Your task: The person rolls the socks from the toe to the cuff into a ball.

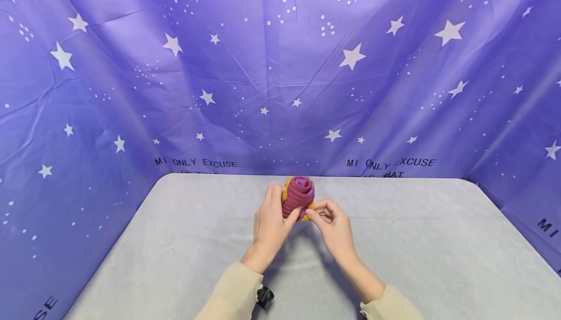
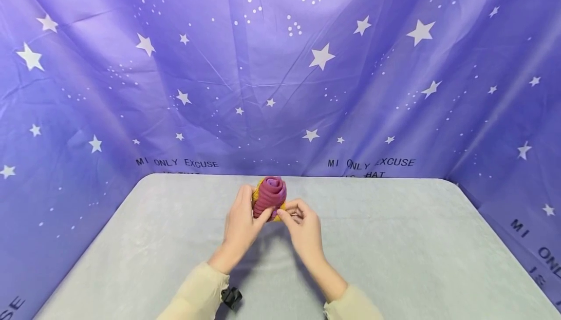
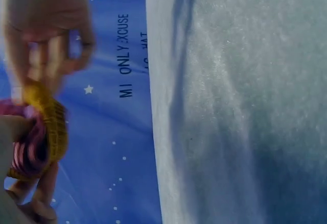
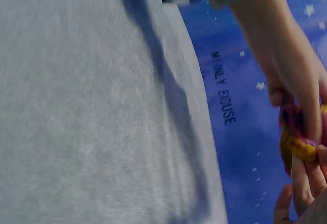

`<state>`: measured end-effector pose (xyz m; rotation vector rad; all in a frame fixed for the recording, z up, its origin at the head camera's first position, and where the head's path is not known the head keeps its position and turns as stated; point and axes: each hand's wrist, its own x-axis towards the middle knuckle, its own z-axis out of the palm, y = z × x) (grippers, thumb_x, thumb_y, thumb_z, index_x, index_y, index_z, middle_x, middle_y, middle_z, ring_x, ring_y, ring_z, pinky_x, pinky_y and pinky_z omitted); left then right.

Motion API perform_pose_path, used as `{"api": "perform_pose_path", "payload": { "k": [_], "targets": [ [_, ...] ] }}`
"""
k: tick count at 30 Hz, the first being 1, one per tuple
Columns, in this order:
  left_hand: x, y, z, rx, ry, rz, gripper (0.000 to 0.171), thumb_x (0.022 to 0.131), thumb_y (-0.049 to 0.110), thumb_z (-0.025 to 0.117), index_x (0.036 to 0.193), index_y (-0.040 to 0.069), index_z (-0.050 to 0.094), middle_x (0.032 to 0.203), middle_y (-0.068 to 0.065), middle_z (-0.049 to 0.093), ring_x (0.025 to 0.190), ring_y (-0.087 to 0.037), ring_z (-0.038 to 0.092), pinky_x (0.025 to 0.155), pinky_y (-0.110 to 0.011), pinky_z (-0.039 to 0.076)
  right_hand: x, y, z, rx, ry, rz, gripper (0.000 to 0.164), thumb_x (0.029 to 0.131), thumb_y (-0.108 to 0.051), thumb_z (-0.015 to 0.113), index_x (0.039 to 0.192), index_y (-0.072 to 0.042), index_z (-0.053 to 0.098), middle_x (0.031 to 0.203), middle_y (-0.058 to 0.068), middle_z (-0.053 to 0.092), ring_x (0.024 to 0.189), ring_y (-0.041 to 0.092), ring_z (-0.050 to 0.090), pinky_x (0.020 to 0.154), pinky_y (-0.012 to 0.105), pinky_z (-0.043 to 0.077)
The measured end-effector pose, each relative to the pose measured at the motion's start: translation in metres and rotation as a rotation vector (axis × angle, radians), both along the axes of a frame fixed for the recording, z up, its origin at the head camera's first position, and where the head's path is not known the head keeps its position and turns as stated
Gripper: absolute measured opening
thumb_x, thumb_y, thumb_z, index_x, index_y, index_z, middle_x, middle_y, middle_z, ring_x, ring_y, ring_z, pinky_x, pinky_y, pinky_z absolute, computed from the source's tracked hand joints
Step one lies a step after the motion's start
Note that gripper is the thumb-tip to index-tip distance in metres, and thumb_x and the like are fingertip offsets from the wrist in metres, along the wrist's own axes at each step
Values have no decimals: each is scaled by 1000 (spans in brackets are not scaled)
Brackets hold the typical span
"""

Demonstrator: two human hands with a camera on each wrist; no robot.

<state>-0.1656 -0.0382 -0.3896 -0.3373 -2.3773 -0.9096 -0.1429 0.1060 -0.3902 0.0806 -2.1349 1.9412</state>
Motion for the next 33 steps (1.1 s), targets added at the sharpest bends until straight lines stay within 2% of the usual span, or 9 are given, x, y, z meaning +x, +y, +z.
{"api": "perform_pose_path", "payload": {
  "k": [2,5,8,14,19,23,25,28,33],
  "targets": [
    [1,0,1,8,-37,-55,44,86,30,78,113,10,50,103,-4,55,79,-18,60,65,-33,52,-3,4,-2,-23,-52,-1,15,89,-3,72,95,6,61,77,6,71,70,3,66,67,22,55],
    [3,-3,6,85,-144,-201,39,90,24,73,118,10,50,109,-6,56,84,-16,60,67,-29,54,-6,8,-3,-56,-79,-8,17,88,0,71,94,7,57,71,-5,66,66,4,65,66,22,56],
    [4,-6,12,149,-229,-291,32,92,16,71,116,11,51,110,-6,58,79,-12,60,63,-22,52,-8,11,-4,-46,-26,-22,16,87,3,70,92,8,56,71,-10,62,67,3,63,65,19,55],
    [3,-8,19,162,-264,-278,28,88,19,75,104,12,53,103,-6,60,73,-12,59,64,-21,50,-6,13,-5,25,99,-31,13,86,4,71,88,6,58,78,-1,60,71,2,63,67,17,54],
    [0,-7,18,297,-271,-323,29,85,19,78,95,11,52,102,-8,61,102,-23,65,83,-30,59,-6,16,-7,54,126,-19,6,88,1,70,87,4,65,86,2,66,77,1,64,71,17,54],
    [-1,-9,16,442,-307,-411,33,82,8,79,94,7,49,103,-12,62,107,-27,68,84,-30,60,-9,24,-4,-68,76,34,11,95,1,60,92,9,66,90,-6,69,84,2,66,77,20,58],
    [0,-10,15,467,-322,-447,36,81,6,80,97,7,48,105,-15,63,108,-29,69,85,-30,60,-10,29,-2,-139,32,79,13,96,1,57,99,12,64,89,-10,70,83,3,67,76,22,59],
    [2,-13,15,454,-334,-483,41,82,6,79,107,8,48,114,-16,65,114,-29,67,91,-35,58,-12,35,2,-160,-38,155,17,96,1,57,108,13,62,88,-12,71,83,4,68,78,24,60],
    [4,-13,11,476,-373,-512,48,82,9,81,117,10,47,122,-13,65,120,-25,65,97,-33,55,-15,45,4,-236,-155,307,15,98,0,55,100,-5,70,89,-9,74,86,6,71,83,24,59]
  ]
}}
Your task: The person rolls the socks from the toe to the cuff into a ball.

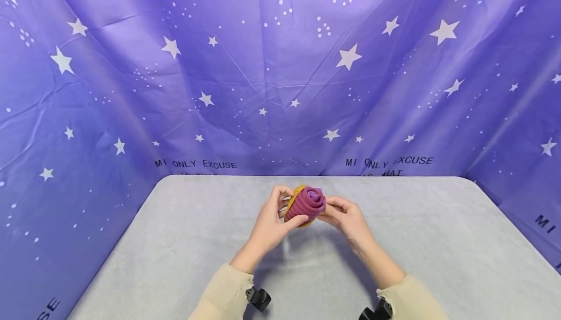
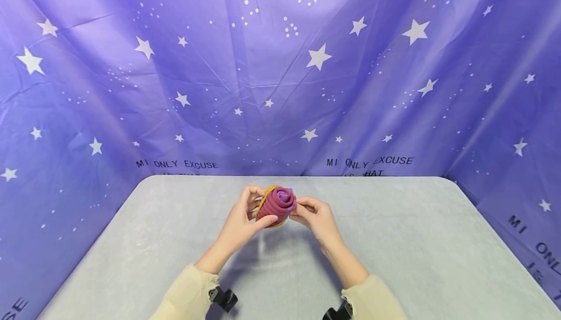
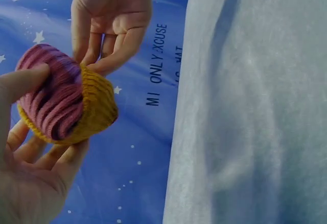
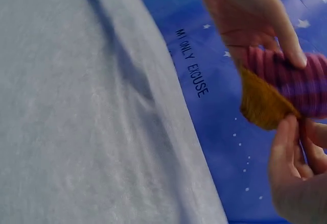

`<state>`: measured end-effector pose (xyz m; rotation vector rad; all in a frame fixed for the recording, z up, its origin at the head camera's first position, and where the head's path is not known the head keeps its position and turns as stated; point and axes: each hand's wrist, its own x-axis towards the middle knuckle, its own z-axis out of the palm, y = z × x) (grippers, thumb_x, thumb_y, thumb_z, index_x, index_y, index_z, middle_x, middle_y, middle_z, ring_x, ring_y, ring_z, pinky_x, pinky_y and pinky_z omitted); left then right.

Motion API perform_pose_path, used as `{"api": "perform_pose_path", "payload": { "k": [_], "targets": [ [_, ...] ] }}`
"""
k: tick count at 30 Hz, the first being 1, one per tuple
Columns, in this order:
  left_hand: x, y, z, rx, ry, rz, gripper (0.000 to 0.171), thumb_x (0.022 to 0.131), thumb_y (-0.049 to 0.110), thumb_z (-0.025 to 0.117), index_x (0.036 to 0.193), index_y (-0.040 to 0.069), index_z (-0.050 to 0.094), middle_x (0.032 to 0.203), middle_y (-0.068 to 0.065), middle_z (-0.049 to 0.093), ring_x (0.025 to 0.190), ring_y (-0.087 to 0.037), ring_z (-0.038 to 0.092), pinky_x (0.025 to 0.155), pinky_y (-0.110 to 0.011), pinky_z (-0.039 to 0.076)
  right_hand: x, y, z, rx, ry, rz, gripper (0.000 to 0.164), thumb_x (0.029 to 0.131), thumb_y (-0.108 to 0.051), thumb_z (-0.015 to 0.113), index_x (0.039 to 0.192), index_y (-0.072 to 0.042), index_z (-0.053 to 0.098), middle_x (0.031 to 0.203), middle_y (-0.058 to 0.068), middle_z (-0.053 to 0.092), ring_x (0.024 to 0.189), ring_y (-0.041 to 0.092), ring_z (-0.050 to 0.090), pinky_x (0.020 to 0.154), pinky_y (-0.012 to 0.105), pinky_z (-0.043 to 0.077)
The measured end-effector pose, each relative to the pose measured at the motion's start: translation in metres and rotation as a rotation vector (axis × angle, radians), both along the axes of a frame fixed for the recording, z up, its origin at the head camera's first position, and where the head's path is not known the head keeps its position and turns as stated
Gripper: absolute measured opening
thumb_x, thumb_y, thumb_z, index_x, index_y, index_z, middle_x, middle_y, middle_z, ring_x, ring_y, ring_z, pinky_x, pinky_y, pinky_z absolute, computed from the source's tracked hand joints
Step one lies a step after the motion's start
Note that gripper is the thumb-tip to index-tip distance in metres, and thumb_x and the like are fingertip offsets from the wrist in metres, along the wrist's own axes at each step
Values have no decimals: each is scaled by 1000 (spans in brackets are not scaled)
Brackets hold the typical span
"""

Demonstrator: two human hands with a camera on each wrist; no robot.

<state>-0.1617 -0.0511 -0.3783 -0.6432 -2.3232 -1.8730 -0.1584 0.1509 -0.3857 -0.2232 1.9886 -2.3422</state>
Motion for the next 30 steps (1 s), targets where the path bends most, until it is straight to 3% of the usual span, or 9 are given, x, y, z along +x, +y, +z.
{"api": "perform_pose_path", "payload": {
  "k": [4,8,12,17,21,27,30],
  "targets": [
    [1,-1,-3,41,-15,-14,49,81,9,82,116,8,47,123,-13,65,117,-26,66,93,-25,55,-4,2,-1,-30,-44,85,20,99,-1,52,99,-12,69,90,-7,75,87,7,72,84,26,59],
    [2,-4,-4,10,23,-29,49,80,8,82,117,8,48,122,-14,69,113,-27,67,93,-25,54,-7,3,1,97,-9,79,13,95,2,55,104,2,65,86,-9,72,83,6,70,78,24,60],
    [2,-4,-4,-24,35,1,47,81,9,81,114,10,48,116,-14,70,104,-25,70,86,-25,56,-10,-1,2,212,108,3,15,92,6,57,102,16,61,81,-13,69,76,2,68,71,21,60],
    [-1,-1,1,-110,35,137,43,80,13,81,105,13,47,110,-12,72,86,-20,72,70,-24,57,-8,-9,4,218,263,-113,12,92,8,58,97,19,58,78,-13,66,72,0,65,69,19,58],
    [-4,-1,5,-224,20,237,43,76,15,80,102,15,46,114,-12,71,82,-21,69,69,-29,54,0,-15,6,236,333,-182,5,91,7,61,91,13,61,77,-9,65,71,2,63,68,18,56],
    [-8,-1,2,-378,27,360,46,71,14,78,102,17,44,111,-11,69,78,-23,60,65,-33,47,14,-24,6,238,418,-186,3,90,6,64,89,9,63,77,3,66,71,7,64,68,18,55],
    [-10,-1,-1,-422,34,386,47,72,15,78,105,17,44,110,-11,69,72,-21,57,60,-31,44,20,-31,4,235,464,-197,3,89,7,65,87,8,63,76,9,65,70,6,63,69,18,55]
  ]
}}
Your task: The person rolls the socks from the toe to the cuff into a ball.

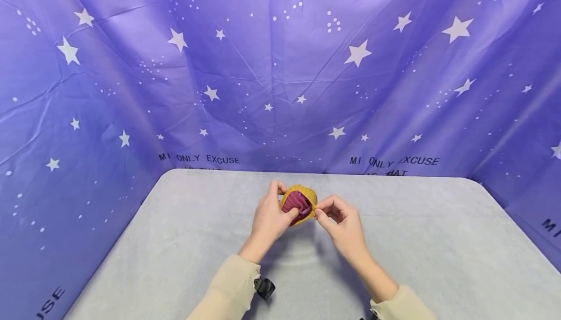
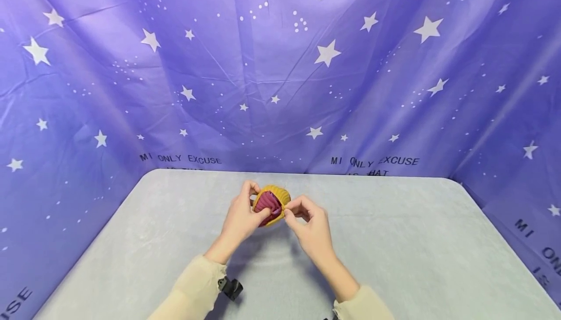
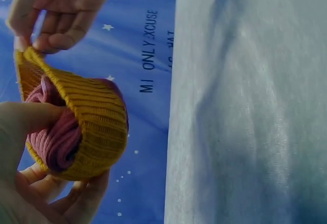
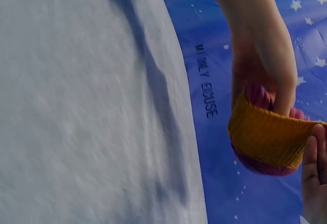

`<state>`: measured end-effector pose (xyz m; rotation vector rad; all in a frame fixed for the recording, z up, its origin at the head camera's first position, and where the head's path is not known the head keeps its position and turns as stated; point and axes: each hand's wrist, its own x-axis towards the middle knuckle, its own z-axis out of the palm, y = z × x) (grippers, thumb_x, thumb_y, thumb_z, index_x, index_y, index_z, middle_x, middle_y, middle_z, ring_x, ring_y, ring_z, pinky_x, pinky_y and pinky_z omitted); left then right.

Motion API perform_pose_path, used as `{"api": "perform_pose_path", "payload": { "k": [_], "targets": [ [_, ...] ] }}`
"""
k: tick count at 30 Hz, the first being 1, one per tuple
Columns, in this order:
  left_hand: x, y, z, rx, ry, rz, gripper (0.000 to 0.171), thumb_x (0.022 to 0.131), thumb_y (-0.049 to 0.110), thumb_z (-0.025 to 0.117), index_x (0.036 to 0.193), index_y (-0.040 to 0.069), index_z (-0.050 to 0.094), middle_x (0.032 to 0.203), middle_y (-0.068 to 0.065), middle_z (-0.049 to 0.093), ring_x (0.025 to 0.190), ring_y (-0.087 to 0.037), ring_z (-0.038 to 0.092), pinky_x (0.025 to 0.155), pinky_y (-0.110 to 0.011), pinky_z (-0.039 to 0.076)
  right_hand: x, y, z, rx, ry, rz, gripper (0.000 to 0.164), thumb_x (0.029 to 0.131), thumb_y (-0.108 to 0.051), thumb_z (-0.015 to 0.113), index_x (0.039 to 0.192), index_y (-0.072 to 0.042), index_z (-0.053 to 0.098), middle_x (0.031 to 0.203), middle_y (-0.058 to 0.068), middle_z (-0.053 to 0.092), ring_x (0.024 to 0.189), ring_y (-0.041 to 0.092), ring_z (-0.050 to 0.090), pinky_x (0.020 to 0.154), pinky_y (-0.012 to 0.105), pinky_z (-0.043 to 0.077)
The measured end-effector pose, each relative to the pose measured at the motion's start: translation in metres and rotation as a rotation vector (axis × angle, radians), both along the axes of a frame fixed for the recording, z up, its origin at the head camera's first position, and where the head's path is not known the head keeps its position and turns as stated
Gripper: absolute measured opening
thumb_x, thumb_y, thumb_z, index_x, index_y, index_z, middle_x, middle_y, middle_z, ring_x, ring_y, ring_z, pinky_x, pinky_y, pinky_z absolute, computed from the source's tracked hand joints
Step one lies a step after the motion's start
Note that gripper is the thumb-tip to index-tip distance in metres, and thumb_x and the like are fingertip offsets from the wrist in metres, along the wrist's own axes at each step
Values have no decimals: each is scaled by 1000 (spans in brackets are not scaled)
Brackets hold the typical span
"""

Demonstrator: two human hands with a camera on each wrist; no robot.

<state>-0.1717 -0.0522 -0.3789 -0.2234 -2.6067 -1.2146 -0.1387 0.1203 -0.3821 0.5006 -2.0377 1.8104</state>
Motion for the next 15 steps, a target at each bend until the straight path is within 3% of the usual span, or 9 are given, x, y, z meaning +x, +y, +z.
{"api": "perform_pose_path", "payload": {
  "k": [3,5,9,11,15],
  "targets": [
    [1,2,-1,-36,11,2,50,74,17,78,111,18,45,111,-9,68,75,-20,59,60,-31,44,2,-4,-3,12,4,-18,2,88,7,65,87,7,63,77,13,65,71,4,62,70,19,55],
    [3,2,0,-9,5,-47,53,76,20,79,117,17,47,112,-10,69,80,-22,63,64,-33,48,0,-7,-4,11,-24,-33,1,89,6,65,90,6,64,81,16,65,73,3,63,71,19,56],
    [9,2,3,195,-97,-242,57,84,23,77,132,11,49,122,-16,65,98,-28,67,80,-37,56,-6,-6,-5,-7,-81,-108,4,90,4,64,94,5,64,87,18,67,75,3,63,69,17,55],
    [9,4,5,270,-139,-292,56,87,24,75,135,10,50,125,-17,62,100,-30,67,82,-35,58,-8,-2,-5,-9,-88,-144,4,91,4,65,94,4,65,88,19,67,76,3,63,70,16,55],
    [9,8,6,322,-119,-254,51,85,18,75,132,9,56,121,-17,61,94,-27,68,75,-27,59,-6,5,-9,54,-102,-150,12,88,2,69,99,3,65,93,18,68,81,4,64,74,18,57]
  ]
}}
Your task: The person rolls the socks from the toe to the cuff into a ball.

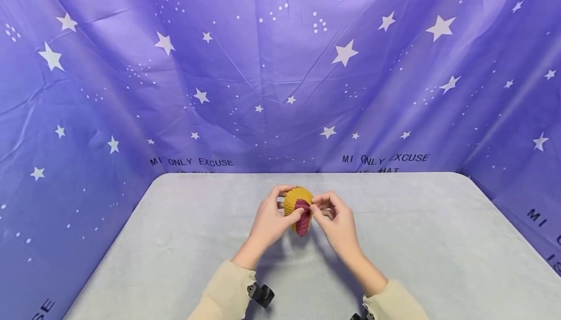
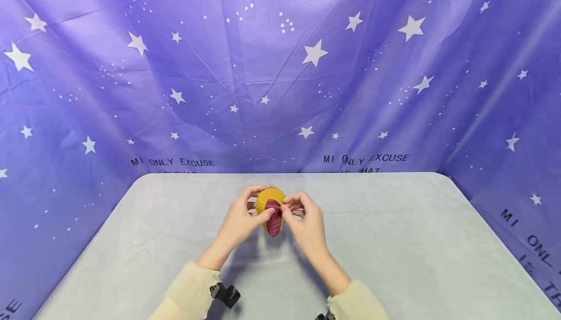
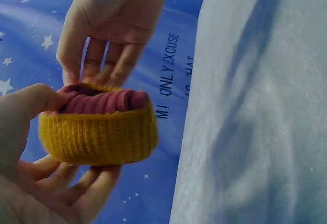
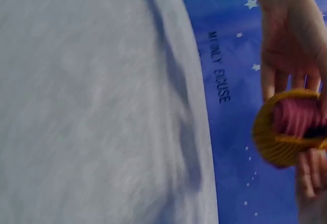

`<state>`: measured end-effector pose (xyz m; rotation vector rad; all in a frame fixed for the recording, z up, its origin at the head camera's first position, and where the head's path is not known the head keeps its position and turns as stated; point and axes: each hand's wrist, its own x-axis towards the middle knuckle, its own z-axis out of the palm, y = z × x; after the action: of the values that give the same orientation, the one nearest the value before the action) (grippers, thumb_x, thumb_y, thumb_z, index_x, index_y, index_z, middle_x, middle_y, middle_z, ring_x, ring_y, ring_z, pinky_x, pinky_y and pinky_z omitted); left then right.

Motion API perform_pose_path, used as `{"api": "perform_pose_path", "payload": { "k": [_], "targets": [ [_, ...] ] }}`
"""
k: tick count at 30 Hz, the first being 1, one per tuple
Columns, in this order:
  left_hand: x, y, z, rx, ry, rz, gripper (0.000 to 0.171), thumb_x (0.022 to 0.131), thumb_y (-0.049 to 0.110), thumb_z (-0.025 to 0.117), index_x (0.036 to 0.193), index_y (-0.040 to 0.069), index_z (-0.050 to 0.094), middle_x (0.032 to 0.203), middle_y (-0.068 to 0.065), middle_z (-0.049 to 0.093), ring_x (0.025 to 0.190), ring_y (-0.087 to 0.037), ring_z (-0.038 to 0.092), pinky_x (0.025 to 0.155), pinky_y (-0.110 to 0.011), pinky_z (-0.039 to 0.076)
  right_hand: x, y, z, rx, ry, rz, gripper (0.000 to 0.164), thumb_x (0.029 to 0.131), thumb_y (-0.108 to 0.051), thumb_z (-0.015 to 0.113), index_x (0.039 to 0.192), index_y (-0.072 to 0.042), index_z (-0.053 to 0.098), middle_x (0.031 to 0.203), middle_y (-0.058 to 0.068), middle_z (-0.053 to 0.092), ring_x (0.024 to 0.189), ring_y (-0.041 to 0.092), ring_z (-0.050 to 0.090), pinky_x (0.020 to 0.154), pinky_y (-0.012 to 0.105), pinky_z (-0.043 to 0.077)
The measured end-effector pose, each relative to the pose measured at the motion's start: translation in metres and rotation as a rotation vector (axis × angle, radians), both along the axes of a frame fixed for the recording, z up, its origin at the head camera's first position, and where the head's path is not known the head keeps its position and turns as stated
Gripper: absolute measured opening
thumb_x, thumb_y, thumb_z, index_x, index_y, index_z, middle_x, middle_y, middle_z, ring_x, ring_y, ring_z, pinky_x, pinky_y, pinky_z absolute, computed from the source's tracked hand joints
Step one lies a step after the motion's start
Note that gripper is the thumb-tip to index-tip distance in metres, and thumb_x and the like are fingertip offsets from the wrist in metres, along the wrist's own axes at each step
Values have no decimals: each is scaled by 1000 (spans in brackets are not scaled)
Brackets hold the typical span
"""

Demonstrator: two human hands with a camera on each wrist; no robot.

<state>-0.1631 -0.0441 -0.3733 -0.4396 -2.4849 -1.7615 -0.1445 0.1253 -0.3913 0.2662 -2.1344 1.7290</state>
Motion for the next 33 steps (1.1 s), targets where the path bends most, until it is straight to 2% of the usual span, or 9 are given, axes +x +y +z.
{"api": "perform_pose_path", "payload": {
  "k": [4,9,15,19,22,25,28,31,33],
  "targets": [
    [0,0,0,-2,31,54,49,82,15,77,127,10,57,116,-15,63,87,-21,66,68,-23,57,2,1,-4,118,22,-30,16,84,4,73,98,-1,66,92,11,71,80,5,66,73,19,59],
    [-2,0,-3,-145,101,161,49,80,19,77,124,14,56,115,-8,65,89,-19,61,71,-27,52,7,-3,-3,269,203,-38,17,83,9,68,89,-7,69,83,4,73,72,8,67,68,20,59],
    [-10,-1,-9,-328,157,288,49,76,17,78,118,17,54,111,-4,65,90,-23,63,70,-35,50,18,-10,-2,269,398,62,23,80,13,67,88,-9,69,81,2,72,71,9,66,70,15,55],
    [-17,-2,-14,-348,171,321,52,71,11,78,118,16,54,109,-4,65,92,-24,65,75,-39,53,26,-18,1,266,440,87,24,79,12,67,88,-10,69,82,0,72,73,8,66,71,14,54],
    [-17,-3,-14,-269,129,264,51,72,15,78,118,12,57,112,-8,64,96,-24,62,81,-39,52,25,-18,-1,246,359,44,20,83,9,67,90,-10,69,84,0,72,75,7,66,71,17,56],
    [-14,-7,-11,-79,-28,79,50,80,24,75,123,6,57,120,-15,61,100,-22,61,85,-35,53,20,-12,-5,159,183,0,13,89,6,66,93,-6,68,86,6,73,75,5,66,70,19,58],
    [-10,-14,-9,147,-216,-105,49,90,20,63,133,0,51,131,-22,57,108,-21,62,94,-34,54,14,-5,-6,36,25,-21,6,91,5,63,95,1,66,88,14,72,75,2,65,69,18,57],
    [-9,-18,-8,293,-336,-172,53,90,11,59,138,-3,44,135,-26,53,110,-18,60,101,-35,52,10,0,-5,-64,-65,-31,7,93,5,61,99,6,63,92,19,69,79,0,65,71,15,55],
    [-8,-19,-9,313,-350,-174,53,89,8,60,139,-3,44,137,-25,51,107,-15,61,100,-34,53,7,1,-5,-102,-100,-32,8,93,6,60,100,8,63,94,20,68,82,-1,65,74,14,55]
  ]
}}
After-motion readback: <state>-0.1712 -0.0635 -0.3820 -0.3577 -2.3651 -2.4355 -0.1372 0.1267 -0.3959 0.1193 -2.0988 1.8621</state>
